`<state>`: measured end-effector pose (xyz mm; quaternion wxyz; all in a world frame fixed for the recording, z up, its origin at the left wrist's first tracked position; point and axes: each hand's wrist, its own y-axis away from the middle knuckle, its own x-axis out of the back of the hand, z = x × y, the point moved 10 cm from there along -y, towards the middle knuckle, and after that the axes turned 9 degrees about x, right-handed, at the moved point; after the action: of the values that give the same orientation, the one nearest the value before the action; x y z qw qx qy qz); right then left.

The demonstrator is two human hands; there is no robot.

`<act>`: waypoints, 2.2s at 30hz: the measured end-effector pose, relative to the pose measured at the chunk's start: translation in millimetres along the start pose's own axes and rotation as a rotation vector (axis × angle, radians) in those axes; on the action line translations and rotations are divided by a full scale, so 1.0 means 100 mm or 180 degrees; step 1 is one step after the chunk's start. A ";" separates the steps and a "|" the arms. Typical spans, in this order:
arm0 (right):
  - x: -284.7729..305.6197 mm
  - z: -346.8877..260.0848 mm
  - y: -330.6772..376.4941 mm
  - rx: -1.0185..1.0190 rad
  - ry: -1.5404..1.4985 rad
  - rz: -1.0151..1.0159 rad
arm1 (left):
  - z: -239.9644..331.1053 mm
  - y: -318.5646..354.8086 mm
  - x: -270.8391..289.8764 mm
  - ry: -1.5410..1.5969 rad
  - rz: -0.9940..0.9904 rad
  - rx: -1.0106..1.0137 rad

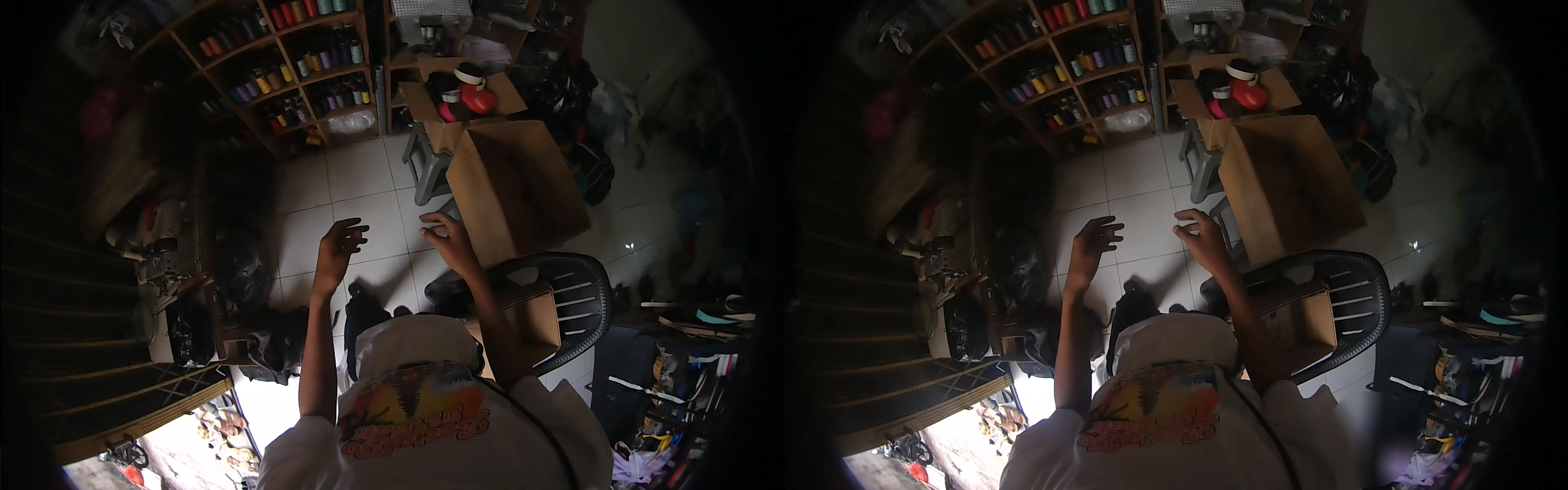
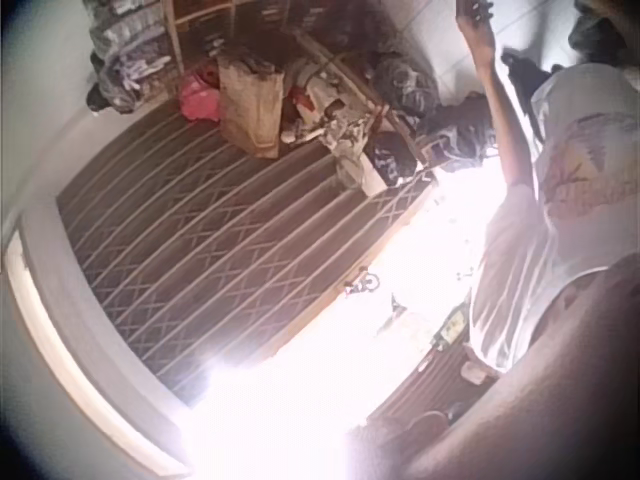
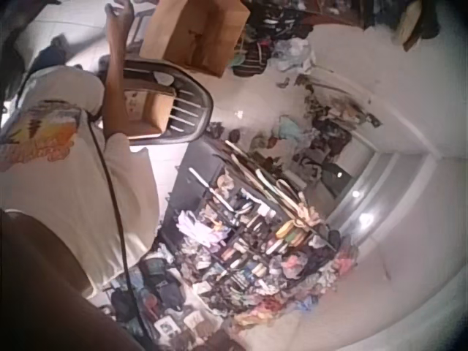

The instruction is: The person picks up various rolls of tape and elastic from a box and places them onto shelves in a workshop.

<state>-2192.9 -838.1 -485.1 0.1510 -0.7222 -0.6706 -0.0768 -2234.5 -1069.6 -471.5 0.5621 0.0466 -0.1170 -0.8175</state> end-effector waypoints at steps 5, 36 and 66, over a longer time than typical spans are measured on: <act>-0.29 0.15 -1.25 -0.0144 -0.0047 -0.0013 | 0.16 -1.14 0.51 0.0103 0.0006 0.0026; 2.91 2.78 -4.98 -0.1460 0.1525 0.2227 | -0.32 -7.97 -2.67 -0.1071 -0.1717 0.0878; 2.83 2.52 -4.80 -0.0938 -0.0236 0.4692 | -0.12 -7.88 -3.05 -0.0030 -0.3192 0.1592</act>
<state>-2666.8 -463.1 -578.3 0.0424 -0.9989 -0.0008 -0.0204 -2836.5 -518.8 -692.3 0.0758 0.2247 -0.2734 -0.9322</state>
